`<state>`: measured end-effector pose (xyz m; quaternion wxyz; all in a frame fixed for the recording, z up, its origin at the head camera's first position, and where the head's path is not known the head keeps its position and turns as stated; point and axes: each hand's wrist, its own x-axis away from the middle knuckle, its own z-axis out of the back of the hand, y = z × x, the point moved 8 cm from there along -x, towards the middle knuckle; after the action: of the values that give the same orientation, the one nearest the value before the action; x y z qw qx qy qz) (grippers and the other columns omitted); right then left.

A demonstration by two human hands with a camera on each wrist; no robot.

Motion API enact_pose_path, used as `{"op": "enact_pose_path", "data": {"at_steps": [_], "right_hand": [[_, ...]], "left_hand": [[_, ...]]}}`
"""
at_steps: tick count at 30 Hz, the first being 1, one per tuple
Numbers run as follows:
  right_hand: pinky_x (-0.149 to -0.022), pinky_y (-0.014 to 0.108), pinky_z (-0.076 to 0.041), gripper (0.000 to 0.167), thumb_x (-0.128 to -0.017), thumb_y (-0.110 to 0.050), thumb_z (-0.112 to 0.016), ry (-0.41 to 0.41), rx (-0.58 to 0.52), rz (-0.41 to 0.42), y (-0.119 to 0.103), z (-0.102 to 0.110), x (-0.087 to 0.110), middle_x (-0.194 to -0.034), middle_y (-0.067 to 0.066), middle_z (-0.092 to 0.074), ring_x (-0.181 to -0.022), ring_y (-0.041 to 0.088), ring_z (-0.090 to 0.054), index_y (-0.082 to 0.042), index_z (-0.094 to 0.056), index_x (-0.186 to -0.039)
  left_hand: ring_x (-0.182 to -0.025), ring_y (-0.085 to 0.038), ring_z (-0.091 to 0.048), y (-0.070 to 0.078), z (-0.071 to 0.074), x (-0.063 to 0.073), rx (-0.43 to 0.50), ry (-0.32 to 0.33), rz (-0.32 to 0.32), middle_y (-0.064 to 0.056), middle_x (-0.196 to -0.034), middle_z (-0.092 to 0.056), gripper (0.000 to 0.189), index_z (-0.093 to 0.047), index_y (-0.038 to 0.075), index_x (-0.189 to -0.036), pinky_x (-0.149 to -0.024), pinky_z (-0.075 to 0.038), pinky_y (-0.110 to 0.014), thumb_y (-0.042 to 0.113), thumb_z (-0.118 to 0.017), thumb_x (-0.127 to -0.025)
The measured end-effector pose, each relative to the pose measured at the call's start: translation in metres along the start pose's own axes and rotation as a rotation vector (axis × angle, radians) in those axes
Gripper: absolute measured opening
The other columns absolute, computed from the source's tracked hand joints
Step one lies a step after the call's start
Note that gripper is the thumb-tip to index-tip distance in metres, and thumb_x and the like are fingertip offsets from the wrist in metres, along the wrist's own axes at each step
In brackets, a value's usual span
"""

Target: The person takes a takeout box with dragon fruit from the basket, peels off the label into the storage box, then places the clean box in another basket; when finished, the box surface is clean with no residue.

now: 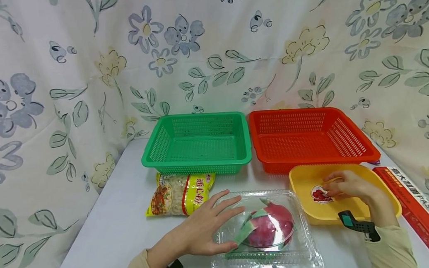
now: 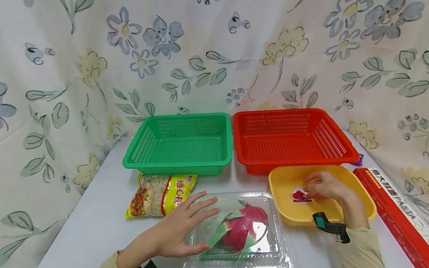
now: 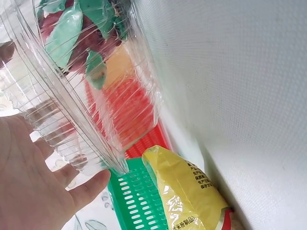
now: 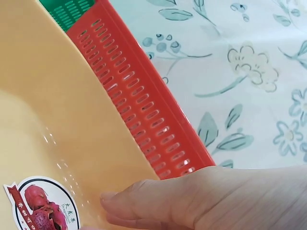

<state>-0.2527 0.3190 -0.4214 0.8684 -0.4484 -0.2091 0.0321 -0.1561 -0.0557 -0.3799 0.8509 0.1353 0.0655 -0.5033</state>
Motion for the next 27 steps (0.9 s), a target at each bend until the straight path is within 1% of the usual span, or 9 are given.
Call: {"op": "enact_pose_path", "data": {"at_steps": [4,9,12,16,19,22,24,27], "right_hand": [[-0.084,0.047,-0.057,0.049,-0.098,-0.019,-0.060,0.004,0.030,-0.009,-0.002,0.001,0.001,-0.109,0.024,-0.067,-0.093,0.033,-0.069,0.019,-0.047,-0.127],[-0.084,0.047,-0.057,0.050,-0.099,-0.022,-0.059,0.014,0.067,-0.018,-0.006,0.002,0.003,-0.111,0.025,-0.065,-0.093,0.032,-0.067,0.018,-0.048,-0.128],[-0.084,0.047,-0.057,0.052,-0.099,-0.024,-0.059,0.022,0.089,-0.022,-0.008,0.002,0.007,-0.113,0.026,-0.064,-0.093,0.032,-0.066,0.016,-0.048,-0.129],[-0.083,0.048,-0.056,0.053,-0.098,-0.026,-0.060,0.044,0.120,-0.013,-0.015,0.003,0.015,-0.117,0.029,-0.061,-0.095,0.034,-0.066,0.015,-0.048,-0.130],[-0.081,0.048,-0.057,0.054,-0.098,-0.028,-0.061,0.073,0.149,0.017,-0.026,0.003,0.022,-0.118,0.030,-0.061,-0.096,0.036,-0.067,0.015,-0.049,-0.130],[-0.079,0.046,-0.058,0.055,-0.098,-0.029,-0.061,0.117,0.197,0.056,-0.039,0.003,0.030,-0.115,0.029,-0.063,-0.094,0.035,-0.067,0.014,-0.050,-0.130],[-0.076,0.043,-0.058,0.054,-0.099,-0.030,-0.060,0.149,0.232,0.092,-0.049,0.004,0.035,-0.113,0.028,-0.064,-0.093,0.034,-0.066,0.013,-0.051,-0.130],[-0.072,0.035,-0.057,0.050,-0.099,-0.028,-0.059,0.195,0.270,0.146,-0.061,0.005,0.039,-0.111,0.026,-0.065,-0.092,0.033,-0.066,0.011,-0.053,-0.130]], "left_hand": [[-0.150,-0.027,-0.014,-0.001,-0.001,0.000,-0.007,0.003,-0.001,-0.001,-0.161,-0.027,0.075,-0.036,0.020,-0.153,-0.115,-0.027,-0.054,0.061,-0.051,-0.092],[-0.149,-0.028,-0.017,-0.001,0.000,0.001,-0.040,0.012,-0.005,-0.001,-0.161,-0.027,0.073,-0.037,0.021,-0.152,-0.114,-0.029,-0.053,0.063,-0.049,-0.093],[-0.148,-0.029,-0.018,0.000,0.001,0.001,-0.045,0.011,-0.007,-0.001,-0.160,-0.028,0.073,-0.038,0.021,-0.152,-0.114,-0.029,-0.052,0.062,-0.048,-0.093],[-0.148,-0.029,-0.019,0.001,0.001,0.002,-0.046,0.007,-0.009,-0.002,-0.160,-0.028,0.072,-0.036,0.022,-0.153,-0.114,-0.029,-0.051,0.062,-0.048,-0.093],[-0.148,-0.029,-0.019,0.001,0.001,0.003,-0.050,0.002,-0.006,-0.001,-0.161,-0.028,0.073,-0.034,0.024,-0.154,-0.114,-0.029,-0.051,0.062,-0.047,-0.094],[-0.148,-0.029,-0.018,0.001,0.001,0.003,-0.049,0.001,-0.006,-0.001,-0.161,-0.027,0.073,-0.033,0.025,-0.154,-0.115,-0.028,-0.051,0.062,-0.047,-0.094],[-0.148,-0.029,-0.018,0.001,0.001,0.002,-0.049,0.006,-0.011,-0.001,-0.161,-0.026,0.072,-0.034,0.023,-0.153,-0.116,-0.027,-0.050,0.062,-0.048,-0.094],[-0.149,-0.029,-0.017,0.001,0.001,0.002,-0.050,0.012,-0.020,-0.001,-0.161,-0.025,0.072,-0.035,0.021,-0.153,-0.117,-0.025,-0.049,0.061,-0.048,-0.094]]}}
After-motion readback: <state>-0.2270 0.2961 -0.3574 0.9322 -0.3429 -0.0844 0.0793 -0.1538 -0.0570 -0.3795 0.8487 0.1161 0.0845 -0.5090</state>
